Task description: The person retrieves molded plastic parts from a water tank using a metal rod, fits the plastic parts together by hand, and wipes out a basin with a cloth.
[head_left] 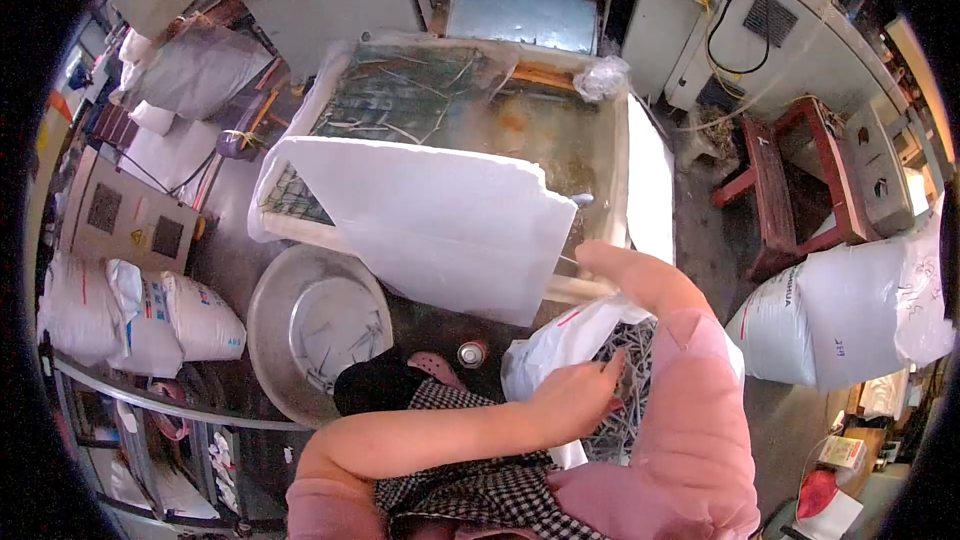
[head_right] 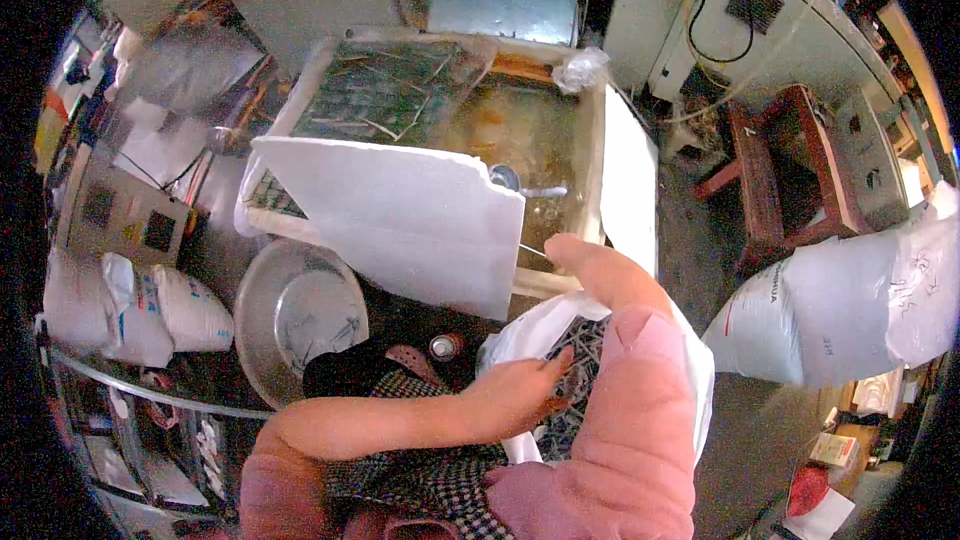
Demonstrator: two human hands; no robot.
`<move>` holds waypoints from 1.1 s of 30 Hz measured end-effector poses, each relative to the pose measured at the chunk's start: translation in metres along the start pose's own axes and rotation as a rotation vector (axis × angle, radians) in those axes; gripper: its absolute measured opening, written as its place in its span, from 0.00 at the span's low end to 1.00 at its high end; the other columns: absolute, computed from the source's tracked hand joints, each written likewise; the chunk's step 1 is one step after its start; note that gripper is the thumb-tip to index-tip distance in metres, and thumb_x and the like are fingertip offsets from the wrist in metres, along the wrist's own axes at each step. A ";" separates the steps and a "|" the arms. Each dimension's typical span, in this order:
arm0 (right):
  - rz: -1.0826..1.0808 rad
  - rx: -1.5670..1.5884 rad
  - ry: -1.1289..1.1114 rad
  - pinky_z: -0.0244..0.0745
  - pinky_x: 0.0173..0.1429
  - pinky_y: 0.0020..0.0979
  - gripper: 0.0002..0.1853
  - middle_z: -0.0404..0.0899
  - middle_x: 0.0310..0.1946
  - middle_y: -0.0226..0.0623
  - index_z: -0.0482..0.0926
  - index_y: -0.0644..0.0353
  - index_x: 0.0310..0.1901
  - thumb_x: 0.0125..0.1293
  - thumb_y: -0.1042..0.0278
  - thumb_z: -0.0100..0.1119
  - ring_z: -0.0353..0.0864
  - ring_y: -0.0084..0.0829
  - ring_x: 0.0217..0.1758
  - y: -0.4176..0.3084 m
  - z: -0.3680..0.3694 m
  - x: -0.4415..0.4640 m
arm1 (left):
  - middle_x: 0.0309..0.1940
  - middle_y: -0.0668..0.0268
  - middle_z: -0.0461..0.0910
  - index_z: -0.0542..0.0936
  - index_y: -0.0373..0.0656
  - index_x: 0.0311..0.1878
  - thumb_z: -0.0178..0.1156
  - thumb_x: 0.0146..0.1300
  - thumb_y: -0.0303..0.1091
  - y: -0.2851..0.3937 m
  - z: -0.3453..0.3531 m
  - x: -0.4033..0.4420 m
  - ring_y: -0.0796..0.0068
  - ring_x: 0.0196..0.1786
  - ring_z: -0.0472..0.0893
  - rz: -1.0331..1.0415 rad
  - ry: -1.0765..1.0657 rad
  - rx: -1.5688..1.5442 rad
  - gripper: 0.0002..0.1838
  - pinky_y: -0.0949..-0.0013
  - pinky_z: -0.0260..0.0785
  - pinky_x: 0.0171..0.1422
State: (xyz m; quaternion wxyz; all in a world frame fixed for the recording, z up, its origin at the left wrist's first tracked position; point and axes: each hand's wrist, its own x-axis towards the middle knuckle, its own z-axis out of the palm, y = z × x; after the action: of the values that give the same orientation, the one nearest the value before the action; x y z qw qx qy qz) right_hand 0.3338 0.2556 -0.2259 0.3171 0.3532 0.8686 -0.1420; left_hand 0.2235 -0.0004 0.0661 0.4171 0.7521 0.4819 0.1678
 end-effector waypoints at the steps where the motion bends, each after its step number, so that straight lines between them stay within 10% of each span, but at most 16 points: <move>1: 0.023 0.133 -0.059 0.78 0.41 0.42 0.08 0.83 0.35 0.46 0.83 0.63 0.32 0.51 0.73 0.57 0.83 0.44 0.40 0.001 0.000 0.001 | 0.34 0.47 0.77 0.69 0.34 0.57 0.55 0.61 0.33 0.000 -0.010 -0.005 0.49 0.34 0.79 0.048 0.063 0.084 0.22 0.54 0.72 0.39; 6: -0.008 0.260 0.048 0.76 0.45 0.43 0.15 0.81 0.40 0.46 0.76 0.61 0.45 0.56 0.66 0.57 0.81 0.45 0.43 -0.008 -0.014 0.019 | 0.44 0.56 0.73 0.73 0.39 0.52 0.59 0.57 0.31 -0.007 -0.104 0.014 0.56 0.43 0.76 0.255 0.618 0.495 0.19 0.61 0.71 0.48; 9: 0.035 0.254 0.159 0.75 0.47 0.44 0.20 0.80 0.42 0.46 0.72 0.60 0.52 0.58 0.62 0.57 0.81 0.45 0.44 0.010 -0.038 0.001 | 0.49 0.55 0.71 0.70 0.40 0.58 0.61 0.56 0.36 -0.010 -0.106 0.023 0.54 0.51 0.73 0.216 0.513 0.439 0.26 0.57 0.68 0.54; 13: 0.126 0.062 0.352 0.79 0.43 0.42 0.13 0.81 0.38 0.48 0.76 0.63 0.45 0.63 0.66 0.50 0.82 0.45 0.42 0.019 -0.122 -0.114 | 0.57 0.54 0.68 0.59 0.46 0.68 0.67 0.47 0.53 -0.051 -0.143 0.045 0.50 0.61 0.66 0.002 0.897 1.019 0.46 0.44 0.53 0.64; 16: 0.250 0.042 0.399 0.76 0.49 0.42 0.13 0.81 0.38 0.41 0.78 0.49 0.47 0.64 0.57 0.52 0.81 0.43 0.45 0.036 -0.148 -0.194 | 0.53 0.56 0.72 0.71 0.43 0.59 0.68 0.46 0.51 -0.098 -0.165 0.033 0.58 0.57 0.71 -0.045 0.844 1.113 0.37 0.48 0.53 0.64; 18: 0.327 0.044 0.424 0.76 0.49 0.42 0.14 0.81 0.39 0.40 0.78 0.46 0.49 0.64 0.57 0.52 0.81 0.43 0.44 0.046 -0.154 -0.245 | 0.42 0.61 0.77 0.77 0.43 0.44 0.68 0.46 0.47 -0.090 -0.172 0.017 0.62 0.51 0.73 -0.266 0.427 0.917 0.25 0.50 0.54 0.62; 21: 0.421 0.038 0.431 0.76 0.49 0.43 0.15 0.81 0.38 0.42 0.78 0.42 0.51 0.63 0.56 0.52 0.81 0.44 0.44 0.054 -0.161 -0.313 | 0.32 0.65 0.75 0.75 0.43 0.31 0.69 0.45 0.42 -0.082 -0.134 -0.028 0.63 0.45 0.73 0.031 0.645 0.865 0.16 0.53 0.55 0.60; 33: 0.535 0.171 0.477 0.75 0.47 0.41 0.13 0.82 0.38 0.43 0.82 0.42 0.46 0.58 0.59 0.59 0.81 0.46 0.41 0.053 -0.165 -0.421 | 0.31 0.65 0.71 0.73 0.43 0.29 0.70 0.35 0.30 -0.079 -0.086 -0.091 0.63 0.42 0.72 0.078 0.752 0.737 0.17 0.53 0.56 0.59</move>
State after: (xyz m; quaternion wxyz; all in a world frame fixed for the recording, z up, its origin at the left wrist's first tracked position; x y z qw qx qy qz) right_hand 0.5277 0.1505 0.1722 0.1009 0.6163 0.7800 -0.0399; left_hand 0.0773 -0.0247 0.0681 -0.0834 0.7542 0.5969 0.2606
